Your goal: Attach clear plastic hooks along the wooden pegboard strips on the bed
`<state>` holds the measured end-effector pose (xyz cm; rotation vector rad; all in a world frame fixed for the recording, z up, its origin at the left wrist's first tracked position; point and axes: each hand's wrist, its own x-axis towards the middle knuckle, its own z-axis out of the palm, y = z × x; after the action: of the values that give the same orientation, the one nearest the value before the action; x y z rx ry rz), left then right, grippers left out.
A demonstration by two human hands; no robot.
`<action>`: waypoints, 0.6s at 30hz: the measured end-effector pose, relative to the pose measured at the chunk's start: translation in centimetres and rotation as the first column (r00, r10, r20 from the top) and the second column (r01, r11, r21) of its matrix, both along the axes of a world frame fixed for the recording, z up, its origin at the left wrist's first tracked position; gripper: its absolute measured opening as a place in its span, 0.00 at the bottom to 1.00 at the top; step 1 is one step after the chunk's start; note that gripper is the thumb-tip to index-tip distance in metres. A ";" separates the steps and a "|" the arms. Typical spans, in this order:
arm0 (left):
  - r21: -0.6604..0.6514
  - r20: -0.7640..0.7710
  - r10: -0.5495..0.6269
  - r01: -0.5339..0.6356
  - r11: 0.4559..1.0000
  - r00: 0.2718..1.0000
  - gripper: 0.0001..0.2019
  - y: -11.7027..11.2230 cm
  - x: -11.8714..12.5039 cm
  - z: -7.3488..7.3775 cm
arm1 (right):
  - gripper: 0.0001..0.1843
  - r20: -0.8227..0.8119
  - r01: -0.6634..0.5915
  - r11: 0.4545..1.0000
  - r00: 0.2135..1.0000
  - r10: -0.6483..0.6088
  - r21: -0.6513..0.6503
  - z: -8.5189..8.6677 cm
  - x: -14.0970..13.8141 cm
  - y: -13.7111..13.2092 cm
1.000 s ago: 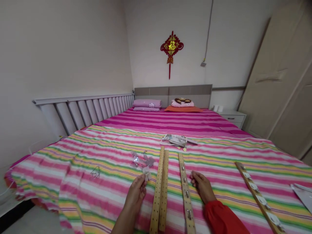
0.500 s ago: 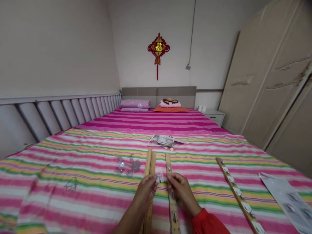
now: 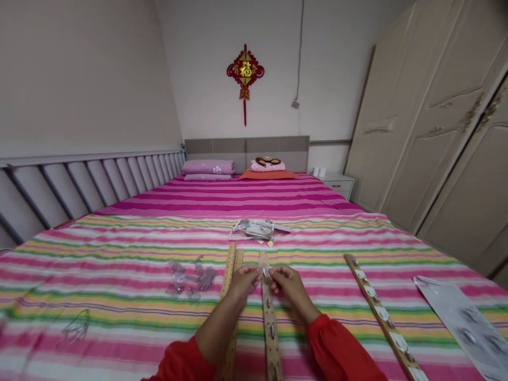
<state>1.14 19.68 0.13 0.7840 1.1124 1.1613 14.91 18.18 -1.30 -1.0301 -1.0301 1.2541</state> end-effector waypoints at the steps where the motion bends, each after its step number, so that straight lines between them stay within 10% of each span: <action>1: 0.024 -0.039 0.002 -0.001 1.000 0.999 0.13 0.7 0.1 -0.1 | 0.18 0.017 0.007 1.000 1.000 -0.007 -0.001 -0.1 0.1 0.7; 18: 0.222 -0.377 0.136 -0.053 0.974 0.916 0.02 7.5 1.5 -4.6 | 0.11 0.143 0.173 0.983 0.973 -0.179 0.055 -5.1 -0.1 7.9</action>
<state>2.68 27.17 -4.46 1.1735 1.3839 1.2484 14.81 26.13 -6.39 -1.1695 -1.0484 1.0199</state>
